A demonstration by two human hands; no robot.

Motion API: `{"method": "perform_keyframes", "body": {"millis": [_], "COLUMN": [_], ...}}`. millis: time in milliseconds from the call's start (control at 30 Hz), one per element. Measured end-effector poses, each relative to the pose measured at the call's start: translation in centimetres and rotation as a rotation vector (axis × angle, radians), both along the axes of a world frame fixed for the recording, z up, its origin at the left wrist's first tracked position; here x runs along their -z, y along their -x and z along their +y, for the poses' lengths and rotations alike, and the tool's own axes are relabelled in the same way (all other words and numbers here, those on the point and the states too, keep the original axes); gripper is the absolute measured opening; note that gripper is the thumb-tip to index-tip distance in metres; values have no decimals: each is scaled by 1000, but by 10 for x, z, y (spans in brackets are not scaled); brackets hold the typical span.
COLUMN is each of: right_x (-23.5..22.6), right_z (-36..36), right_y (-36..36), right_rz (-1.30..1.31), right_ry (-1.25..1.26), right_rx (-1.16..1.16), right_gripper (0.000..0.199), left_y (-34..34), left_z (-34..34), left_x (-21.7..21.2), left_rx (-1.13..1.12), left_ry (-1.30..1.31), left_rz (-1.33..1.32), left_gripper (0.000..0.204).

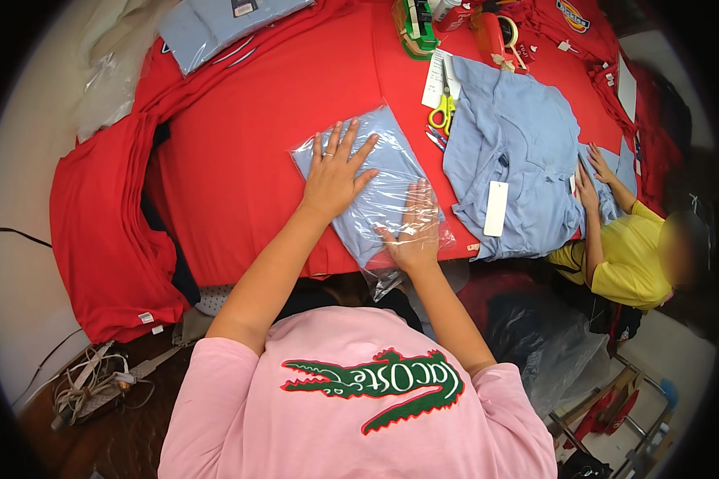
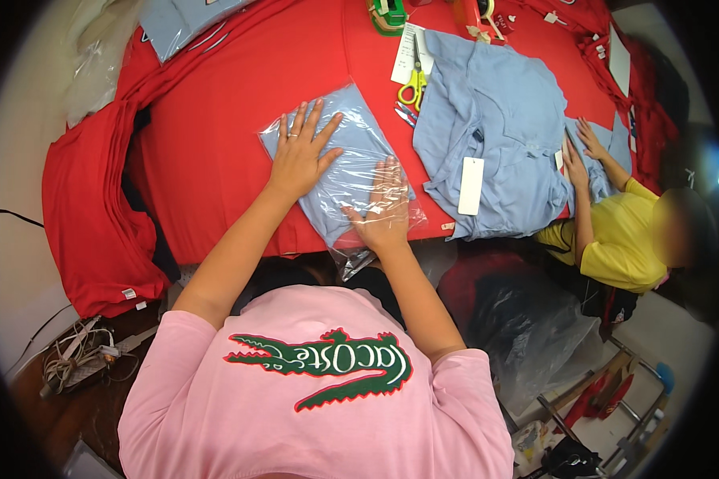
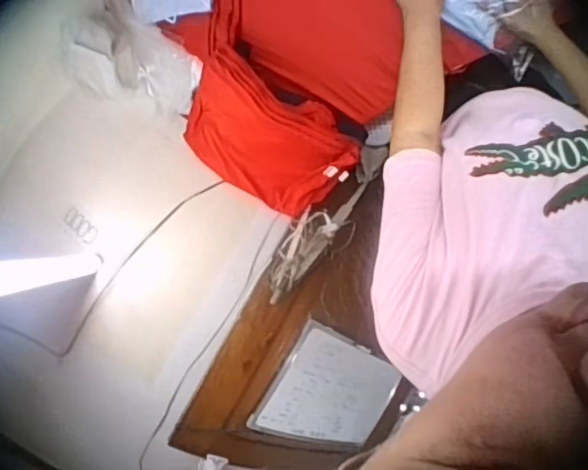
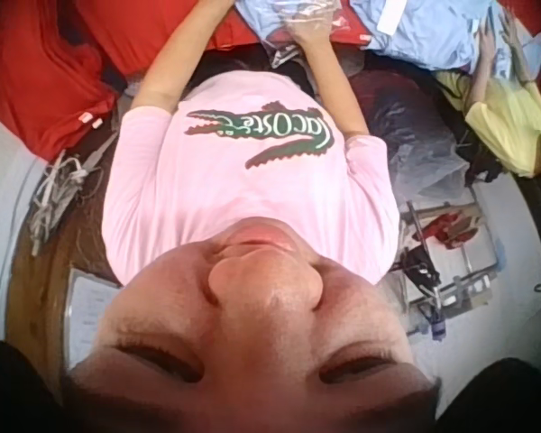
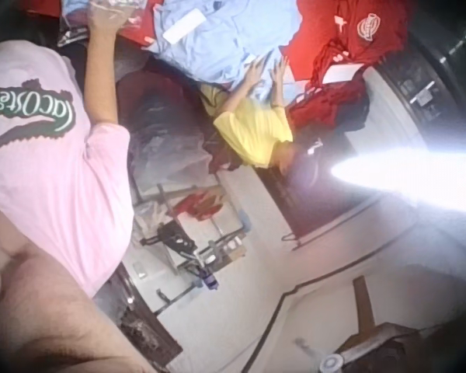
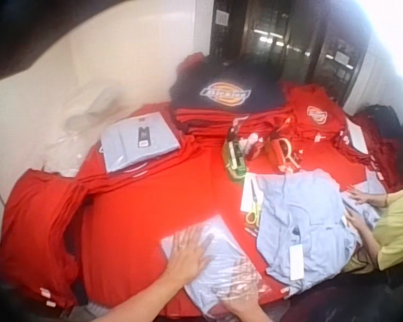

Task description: The person places a folded blue shirt into a clear plastic bag and seals the bag with an adhesive strip.

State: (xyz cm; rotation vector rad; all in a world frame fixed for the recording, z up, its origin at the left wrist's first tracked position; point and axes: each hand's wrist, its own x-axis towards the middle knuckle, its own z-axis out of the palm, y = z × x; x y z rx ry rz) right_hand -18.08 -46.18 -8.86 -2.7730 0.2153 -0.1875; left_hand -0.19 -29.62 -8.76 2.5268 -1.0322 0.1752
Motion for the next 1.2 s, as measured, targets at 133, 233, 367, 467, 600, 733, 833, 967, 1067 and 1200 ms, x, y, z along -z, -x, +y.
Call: {"method": "perform_keyframes", "body": {"millis": [133,233,367,467,600,733,833,967,1067,1200], "right_x": [-1,-18,-52,-66,-59,-49,-34,-35,-35,-34], "right_z": [-15,-9,-20,-47,-64,-69,-73,-77,-79,-81], "right_y": [33,71,102,106,93,83,81,81,81,85], "right_rz": [20,86,32,-85,-190,-124,-105,123,129,-89], "right_ry": [-27,-222,-279,-223,-279,-294,-324,-505,-492,-324], "right_rx": [-147,-250,-506,-169,-70,-134,-175,-153,-188,-398], "right_gripper": [100,77,32,15,16,19,23,19,19,17], "left_y": [-23,-53,-36,32,82,82,92,106,108,104], "left_z": [-8,-20,-32,-29,-24,-34,-45,-57,-61,-63], "left_x": [-1,-1,-12,-26,-5,-14,-22,-6,-2,2], "left_rx": [105,220,252,341,337,312,286,189,182,176], "left_ry": [-40,-91,-145,-201,-122,-167,-147,-111,-119,-118], "left_rz": [-83,-155,-147,-40,13,37,54,14,-31,-72], "left_gripper": [69,70,72,74,74,74,72,71,71,70]}}
